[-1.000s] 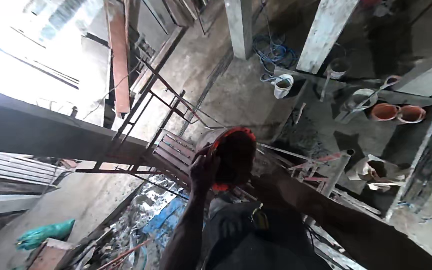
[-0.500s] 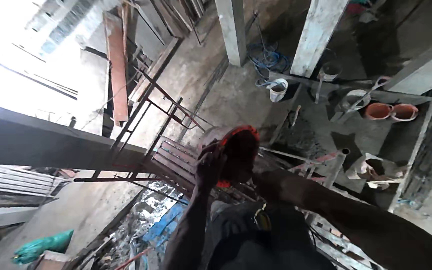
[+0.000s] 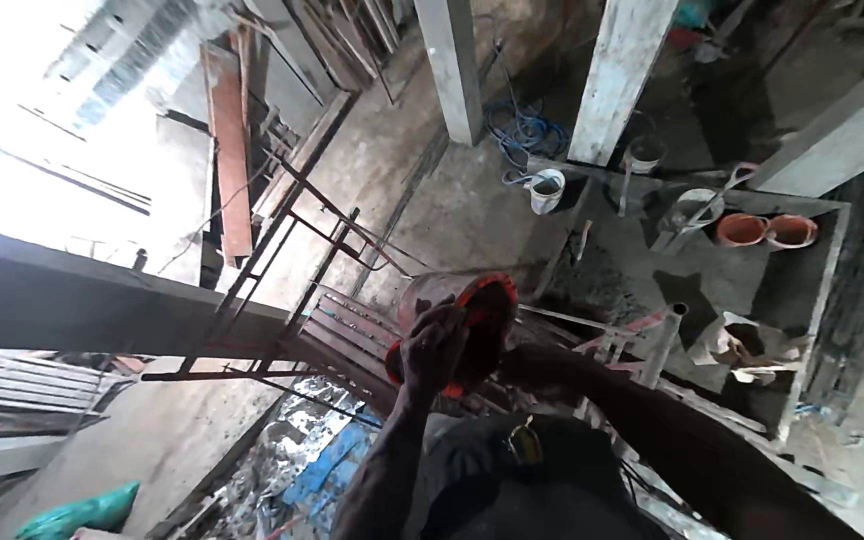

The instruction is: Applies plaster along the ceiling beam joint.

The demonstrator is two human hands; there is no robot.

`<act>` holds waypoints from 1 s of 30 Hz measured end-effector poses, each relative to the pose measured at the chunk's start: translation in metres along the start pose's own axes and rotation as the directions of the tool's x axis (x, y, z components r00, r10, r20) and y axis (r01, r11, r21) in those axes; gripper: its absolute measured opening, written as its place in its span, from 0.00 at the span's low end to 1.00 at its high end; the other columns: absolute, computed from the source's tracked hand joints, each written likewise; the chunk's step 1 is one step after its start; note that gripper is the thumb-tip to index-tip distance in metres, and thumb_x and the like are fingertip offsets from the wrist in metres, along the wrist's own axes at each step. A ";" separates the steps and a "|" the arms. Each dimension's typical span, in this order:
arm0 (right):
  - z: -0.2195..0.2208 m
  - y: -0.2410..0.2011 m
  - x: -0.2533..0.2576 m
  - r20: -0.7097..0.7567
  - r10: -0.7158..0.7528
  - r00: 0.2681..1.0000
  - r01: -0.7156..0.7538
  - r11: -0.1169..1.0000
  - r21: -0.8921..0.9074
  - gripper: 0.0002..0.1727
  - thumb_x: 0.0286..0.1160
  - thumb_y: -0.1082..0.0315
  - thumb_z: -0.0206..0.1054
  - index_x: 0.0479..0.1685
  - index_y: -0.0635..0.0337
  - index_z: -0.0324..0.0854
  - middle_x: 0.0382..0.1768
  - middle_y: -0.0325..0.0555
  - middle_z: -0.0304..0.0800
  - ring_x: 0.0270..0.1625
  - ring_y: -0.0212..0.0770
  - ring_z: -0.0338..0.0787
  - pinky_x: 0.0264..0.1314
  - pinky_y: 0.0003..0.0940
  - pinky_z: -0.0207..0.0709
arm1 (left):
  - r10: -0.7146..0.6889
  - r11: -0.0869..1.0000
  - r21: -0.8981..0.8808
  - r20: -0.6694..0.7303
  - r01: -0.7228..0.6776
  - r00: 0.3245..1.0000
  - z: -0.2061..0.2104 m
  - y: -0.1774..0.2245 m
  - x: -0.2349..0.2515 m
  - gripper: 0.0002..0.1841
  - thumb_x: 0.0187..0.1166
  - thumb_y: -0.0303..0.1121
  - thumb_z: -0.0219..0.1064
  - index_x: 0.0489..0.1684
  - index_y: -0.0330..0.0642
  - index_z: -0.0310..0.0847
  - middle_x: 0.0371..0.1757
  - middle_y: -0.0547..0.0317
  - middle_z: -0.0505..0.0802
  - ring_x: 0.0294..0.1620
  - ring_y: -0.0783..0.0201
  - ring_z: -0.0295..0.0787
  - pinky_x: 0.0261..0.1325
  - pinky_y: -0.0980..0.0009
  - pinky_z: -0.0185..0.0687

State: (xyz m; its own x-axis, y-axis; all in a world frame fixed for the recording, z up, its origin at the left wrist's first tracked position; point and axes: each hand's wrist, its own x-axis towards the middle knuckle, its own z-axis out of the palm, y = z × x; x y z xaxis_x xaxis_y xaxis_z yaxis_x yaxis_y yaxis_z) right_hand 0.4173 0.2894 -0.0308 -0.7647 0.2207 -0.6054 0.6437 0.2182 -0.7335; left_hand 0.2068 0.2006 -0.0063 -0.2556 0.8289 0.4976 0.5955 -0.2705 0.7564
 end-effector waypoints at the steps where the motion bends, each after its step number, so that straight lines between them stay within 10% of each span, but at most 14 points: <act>1: 0.005 0.003 0.005 0.025 -0.065 0.998 0.061 0.991 0.115 0.21 0.88 0.48 0.61 0.56 0.57 0.86 0.35 0.47 0.90 0.32 0.41 0.88 0.40 0.46 0.85 | 0.011 1.000 0.019 0.028 -0.012 1.000 -0.006 0.000 0.000 0.10 0.66 0.29 0.79 0.19 0.39 0.84 0.55 0.48 0.97 0.66 0.50 0.92 0.72 0.52 0.87; 6: -0.007 0.002 -0.015 0.007 -0.146 0.989 0.132 0.912 0.388 0.20 0.87 0.46 0.61 0.58 0.50 0.88 0.29 0.42 0.89 0.23 0.34 0.85 0.25 0.34 0.83 | -0.034 0.987 0.155 -0.027 0.038 0.999 -0.044 -0.001 0.013 0.08 0.67 0.29 0.79 0.22 0.39 0.86 0.56 0.53 0.97 0.64 0.56 0.93 0.68 0.57 0.89; 9: -0.028 -0.006 -0.030 -0.213 -0.219 0.952 0.173 0.961 -0.216 0.20 0.89 0.50 0.57 0.68 0.48 0.84 0.49 0.50 0.92 0.48 0.50 0.93 0.51 0.57 0.85 | -0.174 0.950 0.244 -0.098 0.193 0.980 -0.056 0.001 0.025 0.09 0.66 0.32 0.79 0.27 0.37 0.88 0.54 0.54 0.96 0.55 0.64 0.94 0.58 0.64 0.91; 13: -0.030 -0.024 -0.038 -0.367 -0.318 0.874 -0.037 0.710 -0.703 0.19 0.90 0.61 0.55 0.74 0.54 0.75 0.55 0.60 0.87 0.50 0.66 0.90 0.47 0.63 0.84 | -0.296 0.926 0.214 -0.104 0.312 0.950 -0.052 -0.006 0.026 0.11 0.68 0.37 0.79 0.27 0.40 0.86 0.55 0.57 0.95 0.56 0.65 0.92 0.58 0.62 0.90; 19: -0.047 -0.036 -0.042 -0.164 -0.086 0.983 -0.029 0.805 -0.593 0.22 0.89 0.49 0.54 0.61 0.55 0.81 0.47 0.60 0.91 0.51 0.66 0.91 0.51 0.71 0.80 | -0.199 0.967 0.156 -0.043 0.203 0.979 -0.042 -0.013 0.032 0.12 0.68 0.37 0.80 0.23 0.41 0.85 0.58 0.58 0.95 0.63 0.64 0.91 0.64 0.62 0.90; 25: -0.058 -0.046 -0.043 -0.401 0.039 0.915 -0.271 0.797 -0.540 0.21 0.89 0.58 0.54 0.67 0.63 0.79 0.54 0.65 0.88 0.53 0.69 0.91 0.51 0.69 0.82 | -0.048 0.997 0.055 0.027 0.046 0.999 -0.035 -0.010 0.040 0.07 0.68 0.31 0.80 0.27 0.42 0.87 0.59 0.56 0.95 0.70 0.55 0.88 0.78 0.53 0.82; 30: -0.016 -0.034 -0.028 -0.164 -0.046 0.985 -0.026 0.910 -0.413 0.22 0.91 0.55 0.54 0.65 0.62 0.80 0.49 0.64 0.90 0.54 0.67 0.91 0.55 0.68 0.82 | -0.014 0.999 -0.035 0.021 0.014 1.000 -0.013 -0.015 0.054 0.08 0.65 0.27 0.80 0.24 0.41 0.85 0.58 0.54 0.96 0.69 0.53 0.89 0.75 0.52 0.85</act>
State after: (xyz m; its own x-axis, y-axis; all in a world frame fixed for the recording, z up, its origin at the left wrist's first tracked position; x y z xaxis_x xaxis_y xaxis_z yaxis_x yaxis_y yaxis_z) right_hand 0.4175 0.2911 0.0164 -0.7783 0.3630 -0.5123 0.6182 0.5853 -0.5246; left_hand 0.1744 0.2431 0.0145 -0.2479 0.8424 0.4784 0.5649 -0.2755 0.7778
